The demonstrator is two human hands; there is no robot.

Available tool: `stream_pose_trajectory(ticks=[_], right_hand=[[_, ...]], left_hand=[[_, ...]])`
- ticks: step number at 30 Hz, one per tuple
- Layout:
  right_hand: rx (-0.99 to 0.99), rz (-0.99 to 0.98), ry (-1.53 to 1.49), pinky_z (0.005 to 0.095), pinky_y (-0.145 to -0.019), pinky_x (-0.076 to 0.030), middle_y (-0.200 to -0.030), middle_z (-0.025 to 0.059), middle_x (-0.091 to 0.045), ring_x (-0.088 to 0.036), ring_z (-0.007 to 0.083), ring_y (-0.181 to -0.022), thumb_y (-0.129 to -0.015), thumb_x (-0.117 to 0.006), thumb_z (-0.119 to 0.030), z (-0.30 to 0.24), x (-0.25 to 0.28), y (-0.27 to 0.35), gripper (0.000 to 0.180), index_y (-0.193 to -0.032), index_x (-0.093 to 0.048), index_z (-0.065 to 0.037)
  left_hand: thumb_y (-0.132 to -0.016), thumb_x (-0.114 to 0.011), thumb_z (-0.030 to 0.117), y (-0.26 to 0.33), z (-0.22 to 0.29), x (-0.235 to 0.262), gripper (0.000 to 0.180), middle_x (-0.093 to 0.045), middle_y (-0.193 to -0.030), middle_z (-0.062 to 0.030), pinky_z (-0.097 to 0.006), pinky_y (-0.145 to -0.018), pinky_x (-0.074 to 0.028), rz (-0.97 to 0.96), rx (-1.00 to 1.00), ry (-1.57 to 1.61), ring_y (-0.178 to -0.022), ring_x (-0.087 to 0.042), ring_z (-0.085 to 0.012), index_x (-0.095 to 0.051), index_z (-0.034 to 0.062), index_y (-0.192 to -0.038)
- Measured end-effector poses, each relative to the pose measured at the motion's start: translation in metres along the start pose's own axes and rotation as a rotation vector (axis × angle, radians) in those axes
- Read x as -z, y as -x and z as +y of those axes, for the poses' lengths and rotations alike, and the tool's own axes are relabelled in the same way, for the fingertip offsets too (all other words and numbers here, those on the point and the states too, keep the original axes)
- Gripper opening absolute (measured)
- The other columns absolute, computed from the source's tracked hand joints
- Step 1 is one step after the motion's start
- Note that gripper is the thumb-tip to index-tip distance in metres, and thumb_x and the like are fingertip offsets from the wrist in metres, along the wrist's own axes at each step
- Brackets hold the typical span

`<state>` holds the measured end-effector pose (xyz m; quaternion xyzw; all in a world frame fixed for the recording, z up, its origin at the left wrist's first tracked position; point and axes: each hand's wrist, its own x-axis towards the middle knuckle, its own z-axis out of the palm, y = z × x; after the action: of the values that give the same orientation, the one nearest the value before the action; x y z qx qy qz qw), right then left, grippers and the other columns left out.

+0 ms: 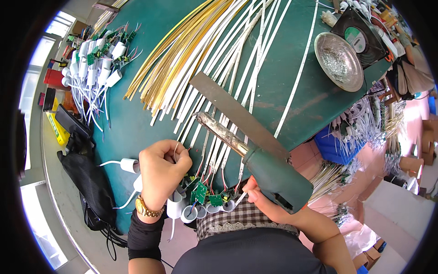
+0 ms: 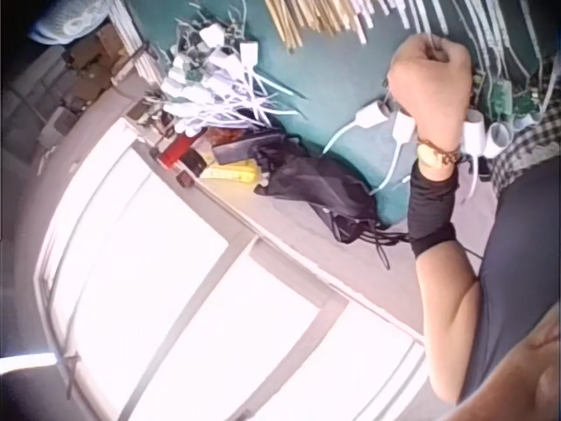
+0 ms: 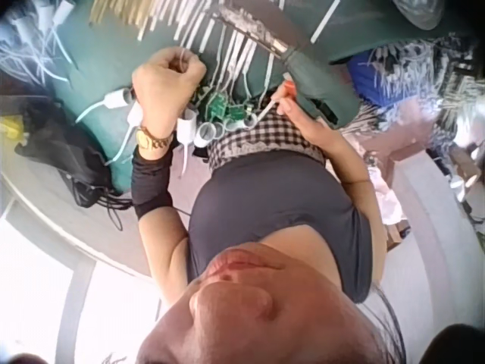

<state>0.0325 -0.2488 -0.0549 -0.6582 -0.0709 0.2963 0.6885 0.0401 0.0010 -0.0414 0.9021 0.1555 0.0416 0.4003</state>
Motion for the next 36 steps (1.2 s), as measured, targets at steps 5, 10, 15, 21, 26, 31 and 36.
stream_pose_trajectory(ticks=[5, 10, 15, 21, 26, 31, 36], right_hand=[[0.052, -0.030, 0.114, 0.0304, -0.062, -0.048, -0.078, 0.0082, -0.062, -0.061, 0.0197, -0.070, -0.082, -0.065, -0.007, 0.001, 0.003, 0.005, 0.010, -0.090, -0.062, -0.003], [0.218, -0.161, 0.665, 0.0284, -0.062, -0.051, -0.075, 0.0079, -0.062, -0.064, 0.0167, -0.066, -0.080, -0.060, -0.005, -0.009, 0.007, 0.006, 0.008, -0.088, -0.062, -0.001], [0.214, -0.166, 0.705, 0.0324, -0.064, -0.052, -0.082, 0.0101, -0.065, -0.065, 0.0204, -0.071, -0.082, -0.064, -0.010, 0.018, 0.014, 0.025, 0.012, -0.091, -0.063, -0.003], [-0.225, -0.135, 0.318, 0.0320, -0.052, -0.050, -0.087, 0.0052, -0.064, -0.063, 0.0223, -0.062, -0.064, -0.077, -0.022, 0.050, 0.024, 0.030, 0.045, -0.105, -0.065, -0.008], [0.369, -0.174, 0.835, 0.0332, -0.050, -0.048, -0.080, 0.0066, -0.062, -0.061, 0.0232, -0.055, -0.065, -0.077, -0.023, 0.023, 0.016, 0.019, 0.041, -0.101, -0.065, -0.006], [0.097, -0.201, 0.963, 0.0346, -0.056, -0.050, -0.074, 0.0058, -0.066, -0.064, 0.0247, -0.061, -0.070, -0.073, -0.016, -0.009, 0.007, 0.014, 0.020, -0.089, -0.069, -0.012], [-0.038, -0.111, 0.719, 0.0335, -0.058, -0.051, -0.074, 0.0055, -0.067, -0.065, 0.0237, -0.064, -0.073, -0.071, -0.019, 0.006, 0.016, 0.029, 0.028, -0.099, -0.069, -0.011]], left_hand=[[-0.063, -0.065, 0.006, -0.002, 0.002, 0.001, 0.003, -0.052, -0.051, -0.0067, -0.031, -0.047, -0.039, -0.024, 0.005, -0.079, -0.045, -0.049, -0.0191, -0.063, 0.0035, -0.063], [-0.062, -0.064, 0.005, -0.003, 0.001, 0.004, 0.002, -0.050, -0.050, -0.0061, -0.031, -0.046, -0.038, -0.076, 0.040, -0.046, -0.045, -0.048, -0.0192, -0.063, 0.0039, -0.062], [-0.062, -0.064, 0.005, -0.004, 0.002, 0.004, 0.003, -0.050, -0.050, -0.0059, -0.031, -0.046, -0.038, -0.080, 0.025, -0.060, -0.045, -0.048, -0.0196, -0.061, 0.0043, -0.061], [-0.066, -0.064, 0.003, -0.005, -0.001, 0.003, 0.004, -0.048, -0.050, -0.0017, -0.026, -0.045, -0.034, -0.088, -0.021, -0.069, -0.046, -0.043, -0.0109, -0.061, 0.0017, -0.064], [-0.069, -0.064, 0.001, -0.004, 0.000, 0.005, 0.003, -0.047, -0.049, 0.0021, -0.021, -0.045, -0.030, -0.087, -0.012, -0.062, -0.047, -0.038, -0.0018, -0.062, -0.0009, -0.066], [-0.067, -0.064, 0.001, -0.006, -0.002, 0.004, 0.002, -0.048, -0.049, 0.0006, -0.022, -0.045, -0.032, -0.085, -0.044, -0.053, -0.047, -0.040, -0.0029, -0.062, -0.0007, -0.066], [-0.063, -0.065, 0.007, -0.004, -0.001, 0.005, 0.005, -0.054, -0.053, -0.0080, -0.033, -0.048, -0.043, -0.078, -0.028, -0.099, -0.048, -0.054, -0.0240, -0.062, 0.0043, -0.062]])
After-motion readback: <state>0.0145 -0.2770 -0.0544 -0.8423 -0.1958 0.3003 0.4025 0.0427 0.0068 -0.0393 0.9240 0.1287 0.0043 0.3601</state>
